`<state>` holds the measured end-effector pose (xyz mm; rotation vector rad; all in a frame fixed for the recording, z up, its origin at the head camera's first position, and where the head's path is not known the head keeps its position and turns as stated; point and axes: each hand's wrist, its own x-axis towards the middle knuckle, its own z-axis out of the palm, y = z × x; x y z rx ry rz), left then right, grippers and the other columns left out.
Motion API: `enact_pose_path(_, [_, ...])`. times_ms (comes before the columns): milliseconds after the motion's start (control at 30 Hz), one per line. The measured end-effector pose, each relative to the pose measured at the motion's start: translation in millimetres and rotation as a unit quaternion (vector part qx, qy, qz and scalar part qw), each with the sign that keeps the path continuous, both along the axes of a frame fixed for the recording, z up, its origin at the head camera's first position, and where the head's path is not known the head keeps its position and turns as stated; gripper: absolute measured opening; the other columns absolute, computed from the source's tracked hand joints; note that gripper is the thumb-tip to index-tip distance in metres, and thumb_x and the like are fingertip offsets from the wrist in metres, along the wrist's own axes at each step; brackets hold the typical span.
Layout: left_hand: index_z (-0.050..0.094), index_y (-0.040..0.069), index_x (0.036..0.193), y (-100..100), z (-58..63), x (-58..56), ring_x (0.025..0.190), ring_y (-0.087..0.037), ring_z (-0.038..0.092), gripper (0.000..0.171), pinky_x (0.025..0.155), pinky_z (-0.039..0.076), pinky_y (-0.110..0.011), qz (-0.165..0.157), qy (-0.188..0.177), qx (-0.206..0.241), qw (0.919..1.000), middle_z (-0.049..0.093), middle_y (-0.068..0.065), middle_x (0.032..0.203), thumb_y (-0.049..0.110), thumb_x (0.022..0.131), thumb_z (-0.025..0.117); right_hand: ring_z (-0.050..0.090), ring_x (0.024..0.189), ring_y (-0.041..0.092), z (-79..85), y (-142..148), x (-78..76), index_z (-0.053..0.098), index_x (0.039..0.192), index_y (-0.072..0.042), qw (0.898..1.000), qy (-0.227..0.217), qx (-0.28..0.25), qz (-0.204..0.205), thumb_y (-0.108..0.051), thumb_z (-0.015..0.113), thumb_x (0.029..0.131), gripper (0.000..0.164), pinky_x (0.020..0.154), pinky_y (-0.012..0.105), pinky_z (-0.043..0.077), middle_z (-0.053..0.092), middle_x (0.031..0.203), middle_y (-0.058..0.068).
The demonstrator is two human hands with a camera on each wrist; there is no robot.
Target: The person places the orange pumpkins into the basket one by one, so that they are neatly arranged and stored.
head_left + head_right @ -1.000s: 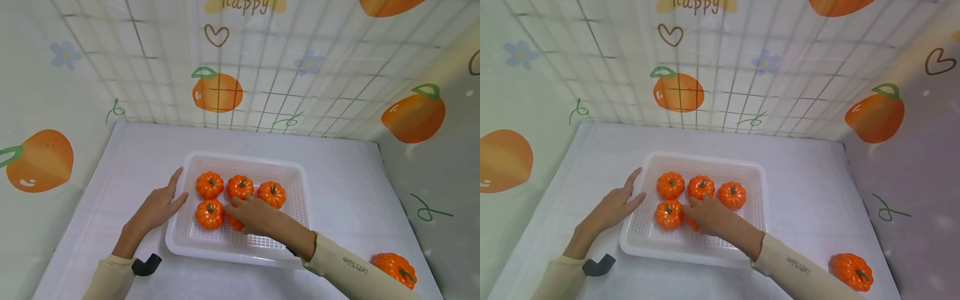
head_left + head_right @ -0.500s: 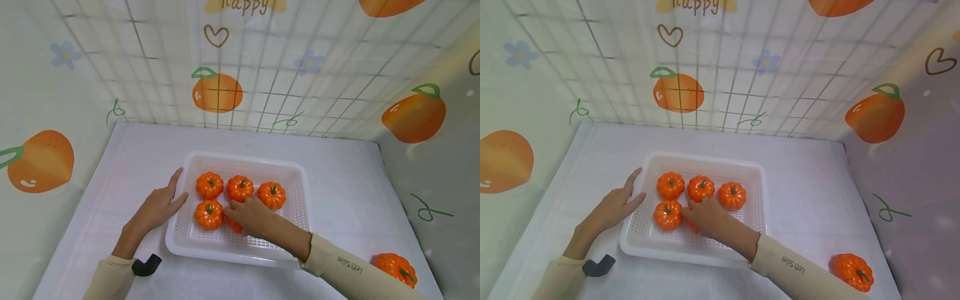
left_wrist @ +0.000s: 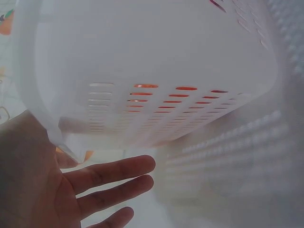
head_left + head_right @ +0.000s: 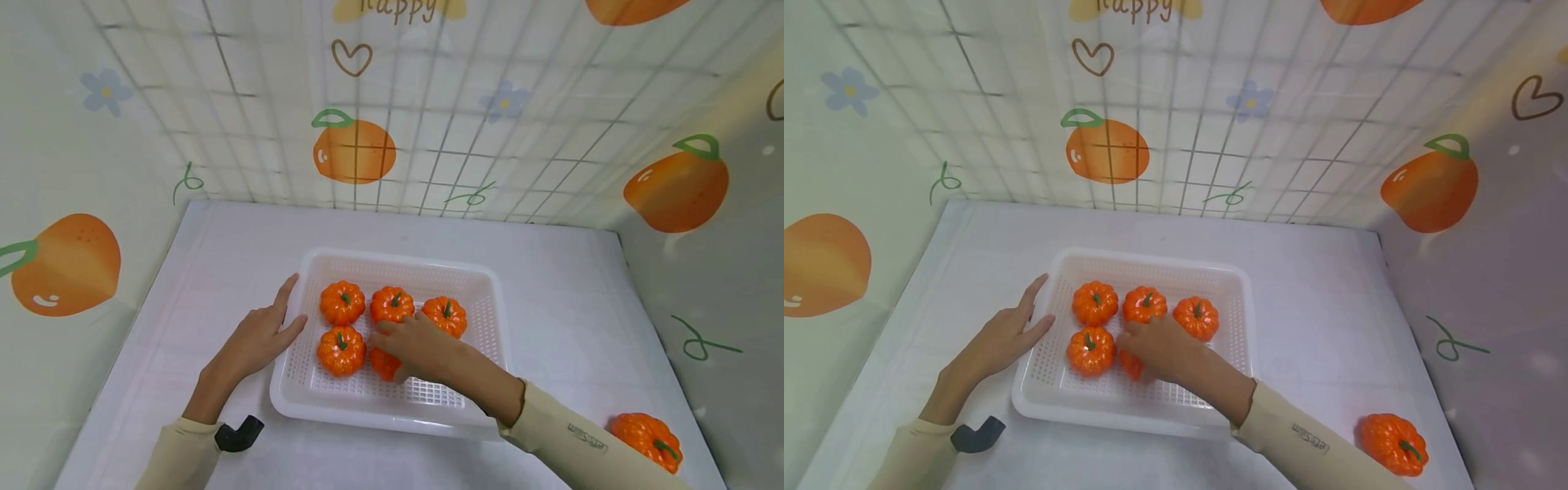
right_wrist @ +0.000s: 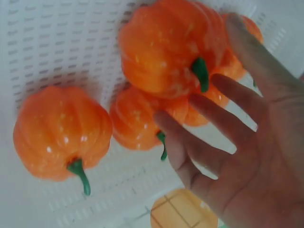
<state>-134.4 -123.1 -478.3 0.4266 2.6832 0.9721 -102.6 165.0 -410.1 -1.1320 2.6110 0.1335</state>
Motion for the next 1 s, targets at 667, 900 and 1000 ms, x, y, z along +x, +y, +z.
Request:
enact_pose_path(667, [0.006, 0.025, 0.161, -0.2, -0.7, -0.3, 0.078, -0.02, 0.067, 0.079, 0.067, 0.06, -0.039, -0.002, -0.009, -0.002, 1.0, 0.063, -0.021, 0.126, 0.049, 0.101, 0.05, 0.054, 0.121, 0.034, 33.1, 72.3, 5.9, 0.059, 0.134, -0.019, 0.985, 0.055, -0.105, -0.122, -0.032, 0.082, 0.083, 0.058, 0.089, 0.051, 0.05, 0.059, 0.133, 0.01])
enact_pose_path(900, [0.006, 0.025, 0.161, 0.1, 1.0, -0.1, 0.076, -0.018, 0.066, 0.079, 0.066, 0.06, -0.038, -0.003, -0.011, -0.002, 0.9999, 0.065, -0.019, 0.121, 0.052, 0.1, 0.049, 0.052, 0.123, 0.038, 41.3, 106.2, 14.8, 0.057, 0.139, -0.019, 0.975, 0.06, -0.094, -0.194, -0.03, 0.08, 0.085, 0.06, 0.089, 0.057, 0.049, 0.057, 0.136, 0.013])
enact_pose_path(1000, [0.006, 0.026, 0.161, 0.0, 1.8, -0.5, 0.076, -0.018, 0.066, 0.079, 0.066, 0.059, -0.037, -0.004, -0.009, -0.001, 1.0, 0.065, -0.019, 0.122, 0.052, 0.1, 0.049, 0.052, 0.122, 0.041, 43.4, 122.6, 20.9, 0.056, 0.14, -0.015, 0.97, 0.074, -0.09, -0.214, -0.029, 0.077, 0.088, 0.058, 0.089, 0.062, 0.047, 0.056, 0.137, 0.017])
